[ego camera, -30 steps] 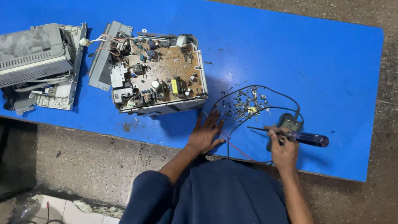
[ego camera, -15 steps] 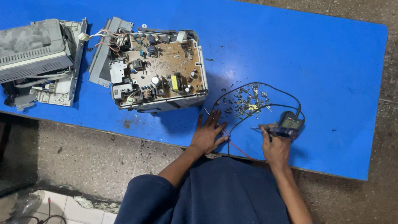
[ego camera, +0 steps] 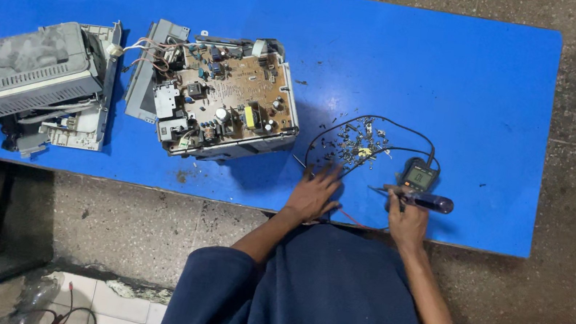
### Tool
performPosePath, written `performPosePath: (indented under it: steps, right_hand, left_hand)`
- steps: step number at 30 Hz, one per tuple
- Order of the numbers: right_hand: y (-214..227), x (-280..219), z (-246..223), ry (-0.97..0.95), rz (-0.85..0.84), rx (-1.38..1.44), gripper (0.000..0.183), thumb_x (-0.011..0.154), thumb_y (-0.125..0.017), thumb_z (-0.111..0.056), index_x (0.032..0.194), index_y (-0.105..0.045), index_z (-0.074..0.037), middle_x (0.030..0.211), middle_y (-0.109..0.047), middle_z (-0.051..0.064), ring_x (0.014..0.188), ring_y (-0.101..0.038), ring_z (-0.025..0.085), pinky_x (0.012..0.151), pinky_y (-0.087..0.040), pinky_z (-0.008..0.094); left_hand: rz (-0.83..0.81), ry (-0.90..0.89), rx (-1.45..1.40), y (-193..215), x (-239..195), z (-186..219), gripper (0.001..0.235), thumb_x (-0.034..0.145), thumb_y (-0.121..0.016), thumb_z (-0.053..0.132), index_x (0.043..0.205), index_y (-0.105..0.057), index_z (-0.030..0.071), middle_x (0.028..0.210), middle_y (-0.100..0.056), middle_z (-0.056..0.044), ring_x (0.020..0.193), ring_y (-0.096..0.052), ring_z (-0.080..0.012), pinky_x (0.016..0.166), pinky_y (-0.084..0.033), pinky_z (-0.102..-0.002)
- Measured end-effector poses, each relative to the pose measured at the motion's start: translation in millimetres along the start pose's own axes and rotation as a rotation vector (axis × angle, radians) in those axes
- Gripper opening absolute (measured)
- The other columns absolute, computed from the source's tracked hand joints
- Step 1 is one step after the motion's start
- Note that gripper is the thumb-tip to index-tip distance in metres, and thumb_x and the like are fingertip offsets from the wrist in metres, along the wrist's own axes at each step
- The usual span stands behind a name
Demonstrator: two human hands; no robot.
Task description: The person uses a multimeter to test points on a disassembled electronic device on a blue workbench. They then retrieve small components from a drawer and use a screwdriver to manipulate them on the table.
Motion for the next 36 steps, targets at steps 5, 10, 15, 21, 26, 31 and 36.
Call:
performPosePath:
  steps: [5, 10, 15, 21, 26, 31, 36]
  right_hand:
    - [-0.6, -0.3, 15.6, -0.107, 0.017, 0.142, 0.012, 0.103, -0.065, -0.010, 0.108, -0.070, -0.001, 0.098, -0.077, 0.015, 0.089, -0.077, 0.026, 0.075, -0.057, 0.037]
    - [2.5, -3.6, 20.8, -0.130, 0.026, 0.176, 0.013, 0.103, -0.065, -0.011, 0.109, -0.069, -0.001, 0.100, -0.078, 0.014, 0.092, -0.078, 0.026, 0.075, -0.058, 0.037]
    - [0.2, -3.2, 25.8, -0.195, 0.006, 0.151, 0.013, 0.102, -0.066, -0.011, 0.109, -0.070, -0.001, 0.096, -0.078, 0.015, 0.089, -0.078, 0.027, 0.073, -0.058, 0.037]
    - [-1.8, -1.8, 28.1, -0.173, 0.009, 0.190, 0.011, 0.102, -0.064, -0.010, 0.107, -0.068, -0.001, 0.096, -0.078, 0.014, 0.088, -0.078, 0.025, 0.073, -0.059, 0.036]
    - [-1.2, -2.0, 31.4, -0.169, 0.003, 0.165, 0.013, 0.102, -0.065, -0.009, 0.109, -0.067, 0.001, 0.099, -0.078, 0.016, 0.088, -0.078, 0.024, 0.071, -0.058, 0.036]
    - [1.3, -0.4, 21.2, -0.096, 0.013, 0.247, 0.012, 0.103, -0.062, -0.008, 0.110, -0.065, 0.002, 0.104, -0.078, 0.015, 0.093, -0.078, 0.024, 0.075, -0.059, 0.035]
    - [0.3, 1.8, 26.4, -0.194, -0.006, 0.184, 0.011, 0.102, -0.064, -0.007, 0.107, -0.068, 0.002, 0.098, -0.078, 0.015, 0.091, -0.078, 0.023, 0.073, -0.058, 0.034]
  left_hand:
    - [-0.101, -0.151, -0.080, -18.0, 8.0, 31.1, 0.067, 0.094, -0.057, 0.056, 0.143, -0.053, 0.012, 0.167, -0.023, -0.015, 0.155, -0.019, -0.0295, 0.122, -0.016, -0.063]
    - [-0.098, -0.167, -0.164, -12.3, 11.8, 41.0, 0.067, 0.095, -0.057, 0.057, 0.145, -0.053, 0.013, 0.169, -0.022, -0.017, 0.157, -0.018, -0.0321, 0.122, -0.017, -0.062]
    - [-0.090, 0.028, -0.146, 0.8, 25.5, 19.8, 0.064, 0.093, -0.059, 0.055, 0.143, -0.055, 0.014, 0.162, -0.026, -0.024, 0.152, -0.021, -0.0376, 0.118, -0.017, -0.066]
    - [-0.058, -0.048, -0.119, 7.6, 25.7, 30.2, 0.060, 0.091, -0.062, 0.052, 0.135, -0.059, 0.012, 0.158, -0.037, -0.020, 0.150, -0.029, -0.0348, 0.120, -0.018, -0.067]
    - [-0.025, -0.057, -0.100, 7.7, 29.7, 30.8, 0.061, 0.093, -0.061, 0.054, 0.138, -0.058, 0.011, 0.166, -0.029, -0.018, 0.154, -0.024, -0.0344, 0.120, -0.018, -0.066]
    - [-0.068, -0.040, -0.025, 0.3, 47.7, 25.0, 0.072, 0.091, -0.060, 0.058, 0.144, -0.053, 0.010, 0.169, -0.020, -0.017, 0.157, -0.015, -0.0316, 0.121, -0.012, -0.065]
    - [-0.123, -0.148, 0.028, -11.3, 47.3, 41.8, 0.074, 0.090, -0.060, 0.060, 0.145, -0.052, 0.010, 0.169, -0.021, -0.013, 0.159, -0.013, -0.0307, 0.124, -0.010, -0.063]
Point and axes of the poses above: each hand's wrist, its own x-axis towards the middle knuckle, its own y-axis out of the back of the hand, z = x × y, the point moved 10 cm from there along x, towards the middle knuckle
